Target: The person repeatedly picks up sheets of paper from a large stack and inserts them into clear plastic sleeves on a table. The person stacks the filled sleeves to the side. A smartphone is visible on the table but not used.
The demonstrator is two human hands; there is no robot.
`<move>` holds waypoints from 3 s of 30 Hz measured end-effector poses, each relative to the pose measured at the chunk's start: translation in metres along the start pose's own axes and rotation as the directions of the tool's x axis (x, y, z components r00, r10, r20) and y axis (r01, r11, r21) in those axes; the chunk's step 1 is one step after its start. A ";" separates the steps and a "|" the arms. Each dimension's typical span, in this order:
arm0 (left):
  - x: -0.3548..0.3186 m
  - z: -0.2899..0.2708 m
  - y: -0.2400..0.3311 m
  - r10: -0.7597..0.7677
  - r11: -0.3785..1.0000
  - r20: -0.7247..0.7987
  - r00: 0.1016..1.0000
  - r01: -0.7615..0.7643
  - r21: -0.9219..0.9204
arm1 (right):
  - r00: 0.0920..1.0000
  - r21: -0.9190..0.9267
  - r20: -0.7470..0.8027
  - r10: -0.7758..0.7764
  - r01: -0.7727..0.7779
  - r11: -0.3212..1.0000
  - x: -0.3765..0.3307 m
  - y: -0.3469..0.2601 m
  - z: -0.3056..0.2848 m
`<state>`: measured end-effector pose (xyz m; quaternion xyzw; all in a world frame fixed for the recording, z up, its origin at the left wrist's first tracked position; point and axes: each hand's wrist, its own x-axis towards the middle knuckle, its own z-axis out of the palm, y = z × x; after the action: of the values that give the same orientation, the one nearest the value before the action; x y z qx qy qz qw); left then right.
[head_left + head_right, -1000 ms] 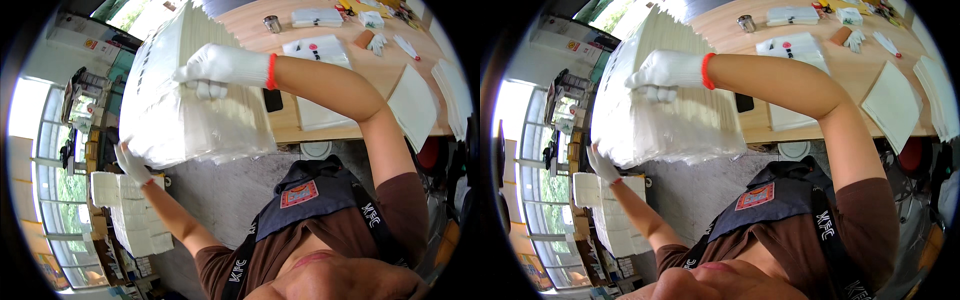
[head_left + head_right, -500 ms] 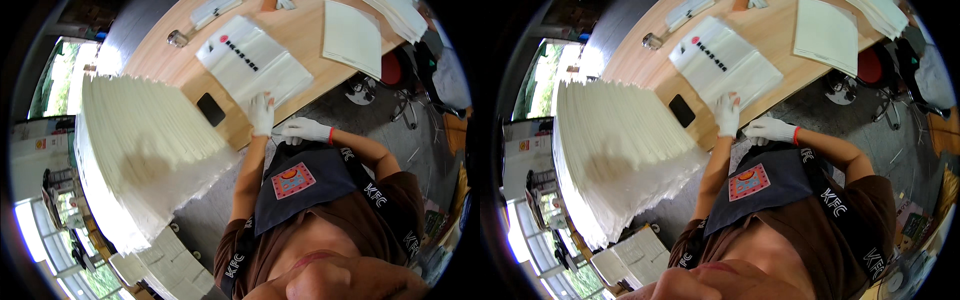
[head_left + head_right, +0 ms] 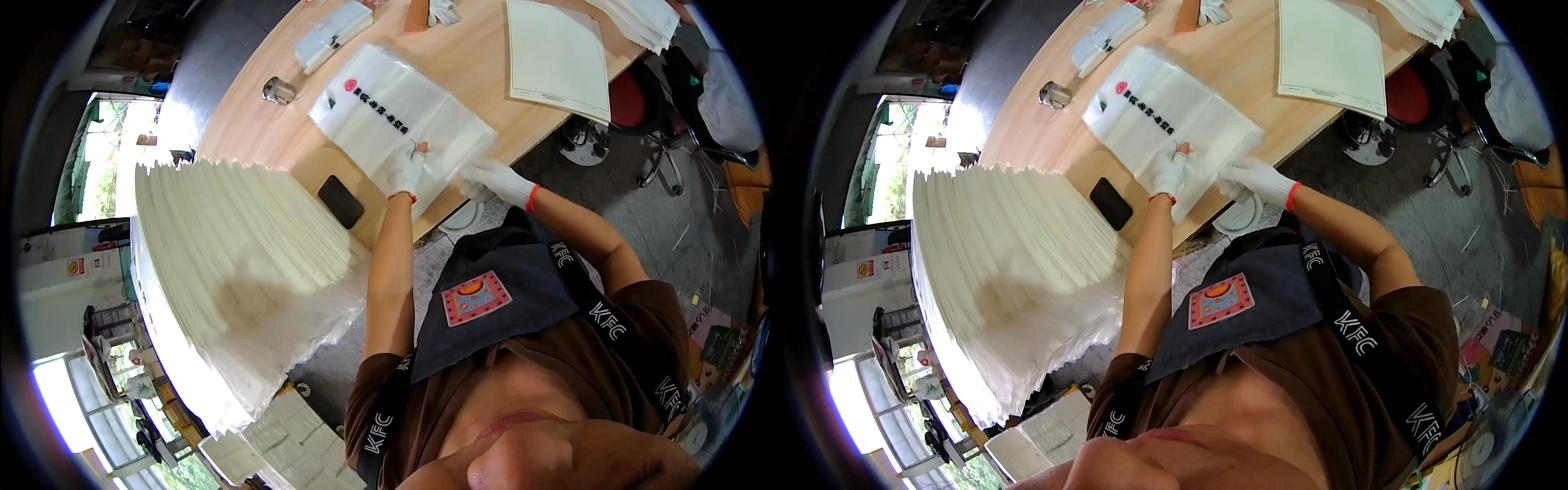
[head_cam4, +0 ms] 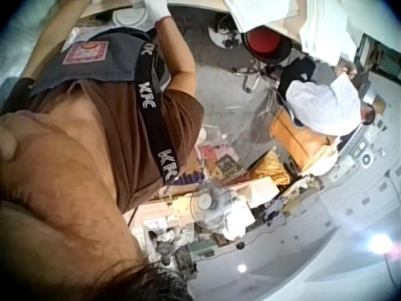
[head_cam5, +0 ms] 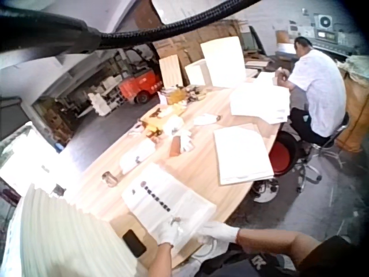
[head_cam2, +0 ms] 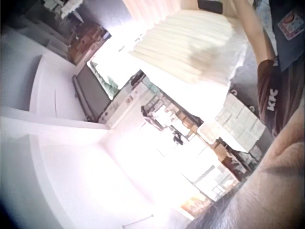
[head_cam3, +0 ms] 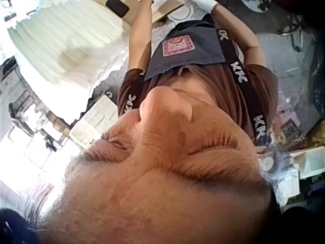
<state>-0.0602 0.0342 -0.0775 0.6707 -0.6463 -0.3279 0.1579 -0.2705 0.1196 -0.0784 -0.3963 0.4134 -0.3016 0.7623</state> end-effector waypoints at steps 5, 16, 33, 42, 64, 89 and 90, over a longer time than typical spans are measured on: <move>0.006 -0.006 -0.012 0.164 0.980 -0.200 0.966 -0.137 0.144 | 0.952 -0.224 -0.295 -0.080 0.013 0.974 0.066 -0.034 0.027; 0.014 -0.090 0.020 0.254 0.696 -0.295 0.921 -0.386 -0.606 | 0.962 -0.725 -0.242 -0.128 -0.091 0.682 0.049 -0.065 0.001; -0.014 0.010 -0.035 0.447 0.880 -0.349 0.823 -0.474 0.009 | 0.918 -0.921 -0.080 -0.389 0.082 0.382 0.037 -0.032 -0.085; -0.003 0.036 0.055 0.234 0.802 0.109 0.966 -0.128 -0.584 | 0.835 -0.874 0.084 -0.544 -0.201 -0.443 0.028 -0.070 -0.196; -0.072 0.067 0.147 0.122 0.898 0.523 0.843 -0.318 0.303 | 0.720 -0.485 -0.579 -0.382 0.073 0.872 -0.057 0.012 -0.108; -0.144 -0.085 0.101 0.586 0.758 -0.012 0.810 -0.554 -0.343 | 0.909 -0.895 0.327 -0.258 0.210 -0.394 -0.073 -0.124 0.014; -0.158 -0.068 0.099 0.568 0.794 0.022 0.823 -0.540 -0.280 | 0.964 -0.956 0.212 -0.160 0.171 -0.240 -0.070 -0.141 0.028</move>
<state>-0.0835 0.1613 0.0726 0.4069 -0.7725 -0.3842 0.3001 -0.2982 0.1139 0.0794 -0.8923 0.4330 0.0341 0.1233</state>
